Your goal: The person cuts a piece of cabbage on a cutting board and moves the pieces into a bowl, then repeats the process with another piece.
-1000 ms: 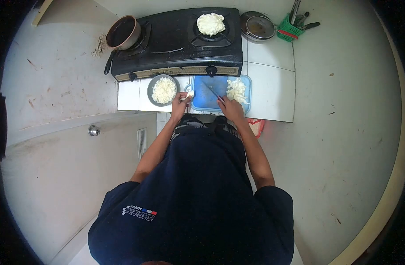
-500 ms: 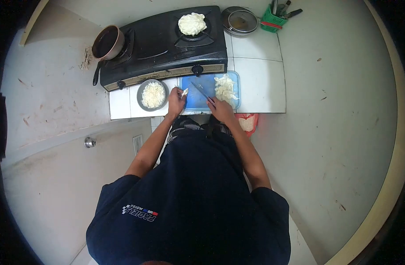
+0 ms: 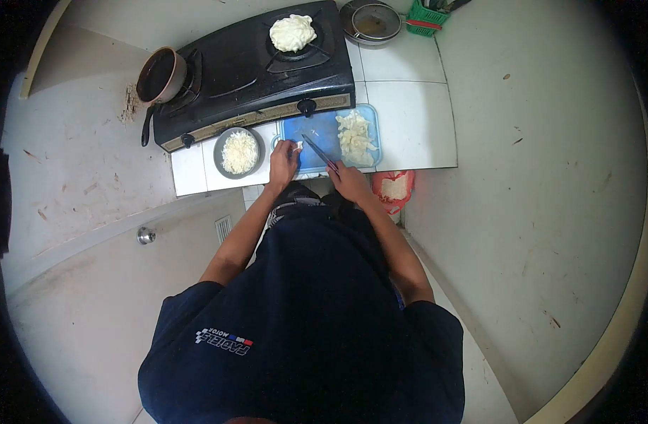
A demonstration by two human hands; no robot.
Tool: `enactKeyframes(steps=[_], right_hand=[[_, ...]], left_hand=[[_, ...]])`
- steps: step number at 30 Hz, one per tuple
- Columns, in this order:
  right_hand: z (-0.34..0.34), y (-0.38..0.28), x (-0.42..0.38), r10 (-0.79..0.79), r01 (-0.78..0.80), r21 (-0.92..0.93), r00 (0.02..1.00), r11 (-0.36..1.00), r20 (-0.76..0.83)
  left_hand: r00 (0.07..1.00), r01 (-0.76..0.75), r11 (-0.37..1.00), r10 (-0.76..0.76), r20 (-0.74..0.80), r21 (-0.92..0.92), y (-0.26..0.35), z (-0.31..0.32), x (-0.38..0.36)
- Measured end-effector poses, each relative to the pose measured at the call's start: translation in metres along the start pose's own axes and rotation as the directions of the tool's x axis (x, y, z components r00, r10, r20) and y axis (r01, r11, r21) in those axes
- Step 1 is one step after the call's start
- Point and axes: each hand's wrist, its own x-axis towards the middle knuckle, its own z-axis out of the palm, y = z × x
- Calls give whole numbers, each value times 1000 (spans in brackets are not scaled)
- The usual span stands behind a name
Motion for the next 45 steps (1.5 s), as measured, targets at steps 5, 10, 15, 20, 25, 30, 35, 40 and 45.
enactKeyframes(steps=[5, 10, 15, 20, 25, 30, 35, 40, 45], right_hand=[[11, 5, 5, -65, 64, -20, 998, 998, -10], [15, 7, 11, -63, 63, -42, 998, 997, 10], [17, 14, 13, -88, 88, -22, 996, 996, 8], [9, 16, 9, -40, 40, 6, 999, 999, 16], [10, 13, 6, -63, 63, 8, 998, 998, 12], [6, 9, 7, -78, 78, -2, 997, 997, -7], [6, 8, 5, -104, 106, -95, 994, 990, 23], [17, 7, 10, -95, 101, -151, 994, 983, 45], [19, 2, 12, -103, 115, -198, 992, 973, 72]], left_hand=[[999, -31, 999, 32, -24, 25, -5, 4, -3], [997, -43, 999, 44, -56, 19, -2, 3, -3], [993, 117, 982, -114, 29, -149, -12, 4, -1], [995, -47, 999, 48, -90, 22, -22, 7, -3], [980, 155, 980, -169, -108, -125, -2, 7, -10], [998, 39, 996, -34, -62, 79, -1, 10, -9], [997, -44, 993, 50, -51, 110, -3, 4, -4], [989, -105, 988, 115, -87, 115, -10, 17, -7], [993, -105, 976, 112, -25, 191, -6, 18, -7]])
